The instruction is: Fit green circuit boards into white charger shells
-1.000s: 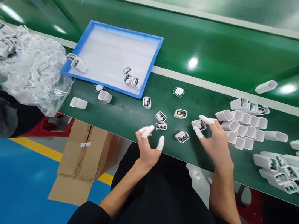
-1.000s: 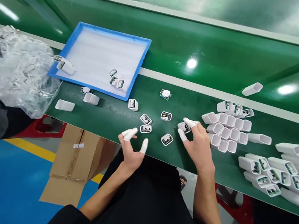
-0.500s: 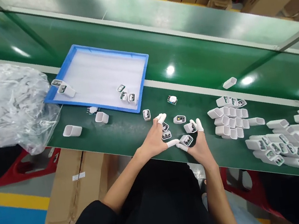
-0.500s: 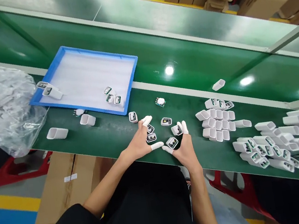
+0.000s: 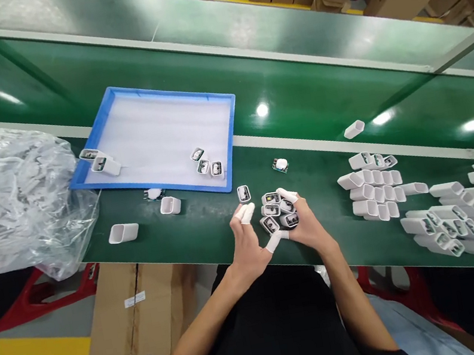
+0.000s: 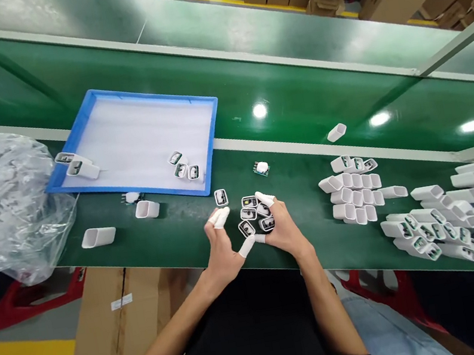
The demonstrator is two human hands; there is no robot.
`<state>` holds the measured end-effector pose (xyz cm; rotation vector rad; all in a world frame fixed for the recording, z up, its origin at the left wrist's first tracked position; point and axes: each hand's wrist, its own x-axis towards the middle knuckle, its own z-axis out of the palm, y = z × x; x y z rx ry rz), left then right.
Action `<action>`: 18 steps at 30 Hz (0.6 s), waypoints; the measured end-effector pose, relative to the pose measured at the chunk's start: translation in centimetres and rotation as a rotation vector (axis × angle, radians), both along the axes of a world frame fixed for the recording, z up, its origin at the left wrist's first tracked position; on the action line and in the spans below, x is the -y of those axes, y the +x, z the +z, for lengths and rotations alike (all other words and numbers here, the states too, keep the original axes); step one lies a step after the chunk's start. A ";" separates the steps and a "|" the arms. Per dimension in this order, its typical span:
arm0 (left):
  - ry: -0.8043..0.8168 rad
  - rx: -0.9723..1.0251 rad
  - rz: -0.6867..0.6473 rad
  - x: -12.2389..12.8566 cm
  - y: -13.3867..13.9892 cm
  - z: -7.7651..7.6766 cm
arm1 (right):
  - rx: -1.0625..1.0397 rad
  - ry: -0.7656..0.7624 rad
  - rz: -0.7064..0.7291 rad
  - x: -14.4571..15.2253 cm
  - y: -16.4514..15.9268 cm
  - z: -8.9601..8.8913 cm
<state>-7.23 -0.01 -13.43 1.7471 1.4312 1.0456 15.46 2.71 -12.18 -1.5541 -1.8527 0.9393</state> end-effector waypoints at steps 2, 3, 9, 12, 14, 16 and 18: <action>-0.026 0.029 0.096 -0.4 -0.9 0.1 | 0.007 0.001 0.030 -0.6 -1.1 0.1; -0.041 0.056 0.119 -1.0 -1.2 0.2 | 0.004 0.004 0.038 -0.8 -1.7 0.1; -0.042 0.205 0.027 -3.6 -2.0 0.1 | -0.061 0.029 0.086 -1.5 -2.3 0.8; -0.007 0.202 0.106 -2.8 -2.0 -0.4 | -0.086 0.079 -0.011 -2.7 0.1 2.1; 0.025 0.160 0.177 -1.8 -2.1 -0.6 | -0.017 0.166 -0.148 -4.7 2.1 2.9; 0.093 0.108 0.237 -0.6 -2.0 -0.4 | 0.105 0.208 -0.183 -7.4 3.5 3.3; 0.183 0.056 0.265 0.5 -1.8 0.3 | 0.191 0.174 -0.129 -10.3 3.9 3.0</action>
